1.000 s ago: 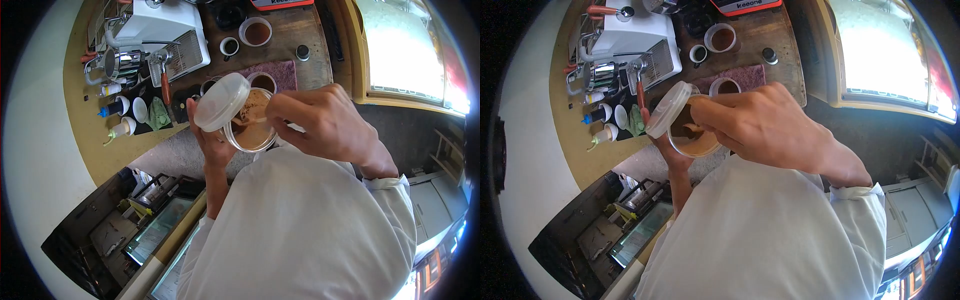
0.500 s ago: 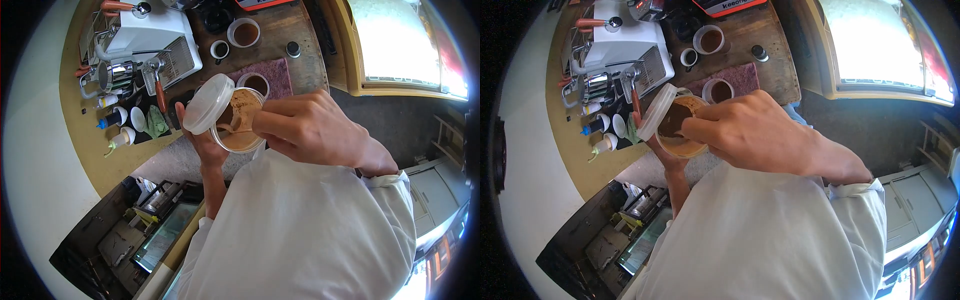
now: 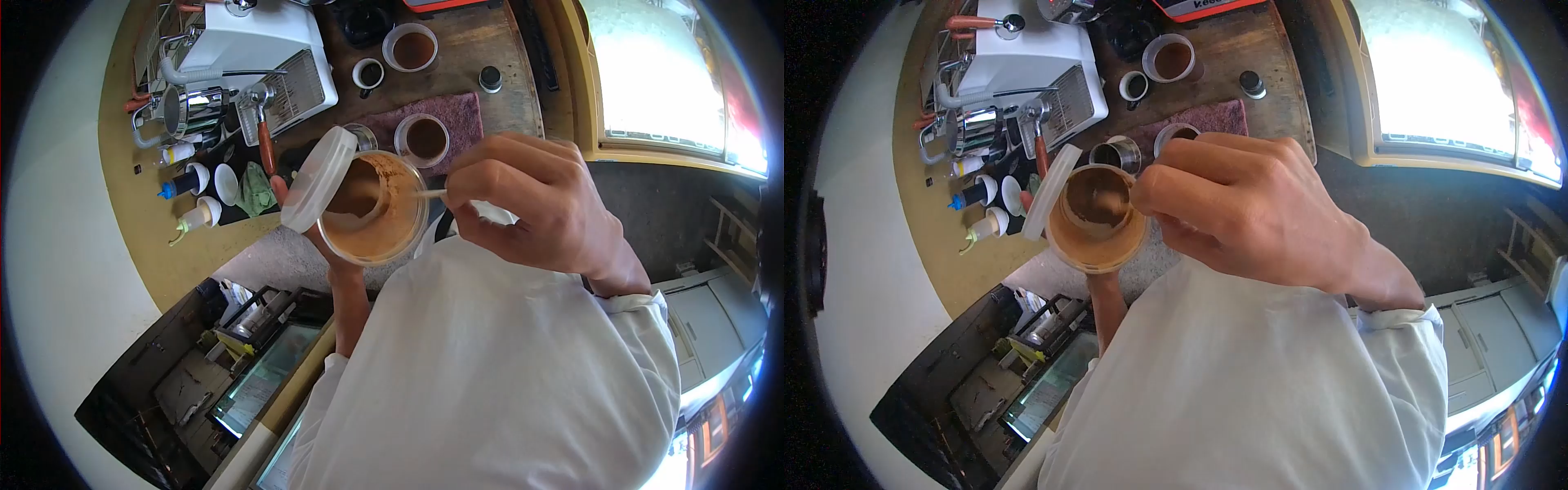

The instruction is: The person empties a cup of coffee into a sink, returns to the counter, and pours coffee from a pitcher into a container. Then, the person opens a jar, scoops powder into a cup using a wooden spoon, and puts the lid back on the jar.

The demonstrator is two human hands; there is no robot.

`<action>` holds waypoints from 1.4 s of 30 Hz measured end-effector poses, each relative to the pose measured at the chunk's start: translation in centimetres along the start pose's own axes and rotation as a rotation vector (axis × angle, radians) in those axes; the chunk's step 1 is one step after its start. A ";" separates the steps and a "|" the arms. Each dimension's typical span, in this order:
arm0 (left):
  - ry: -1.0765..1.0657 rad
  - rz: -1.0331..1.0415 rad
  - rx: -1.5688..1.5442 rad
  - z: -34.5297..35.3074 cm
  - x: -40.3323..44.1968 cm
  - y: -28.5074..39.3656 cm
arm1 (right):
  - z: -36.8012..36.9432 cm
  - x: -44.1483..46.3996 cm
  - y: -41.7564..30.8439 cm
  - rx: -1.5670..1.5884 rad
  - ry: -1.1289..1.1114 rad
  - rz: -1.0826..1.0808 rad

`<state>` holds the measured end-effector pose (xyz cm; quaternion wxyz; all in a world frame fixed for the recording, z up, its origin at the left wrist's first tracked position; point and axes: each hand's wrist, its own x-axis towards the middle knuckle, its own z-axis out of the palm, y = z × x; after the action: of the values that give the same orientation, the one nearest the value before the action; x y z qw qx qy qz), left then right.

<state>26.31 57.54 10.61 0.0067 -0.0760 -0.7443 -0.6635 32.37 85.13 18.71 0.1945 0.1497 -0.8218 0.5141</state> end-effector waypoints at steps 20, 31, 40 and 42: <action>-0.149 0.259 0.344 -0.2 -1.4 -0.7 | 0.6 -0.1 1.4 0.128 0.067 0.123; -0.229 0.398 0.806 -1.2 -0.9 0.3 | 0.0 -1.5 4.4 0.351 0.107 0.425; -0.196 0.313 0.957 -1.2 -0.9 -0.3 | 0.6 -3.0 7.0 0.586 0.173 0.546; -0.152 0.278 0.957 -1.4 -1.0 -0.6 | 0.7 -3.6 8.0 0.608 0.220 0.503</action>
<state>27.11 56.00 10.09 0.0747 -0.2109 -0.9463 -0.2332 31.82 88.04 10.43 0.0965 -0.0612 -0.6178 0.7780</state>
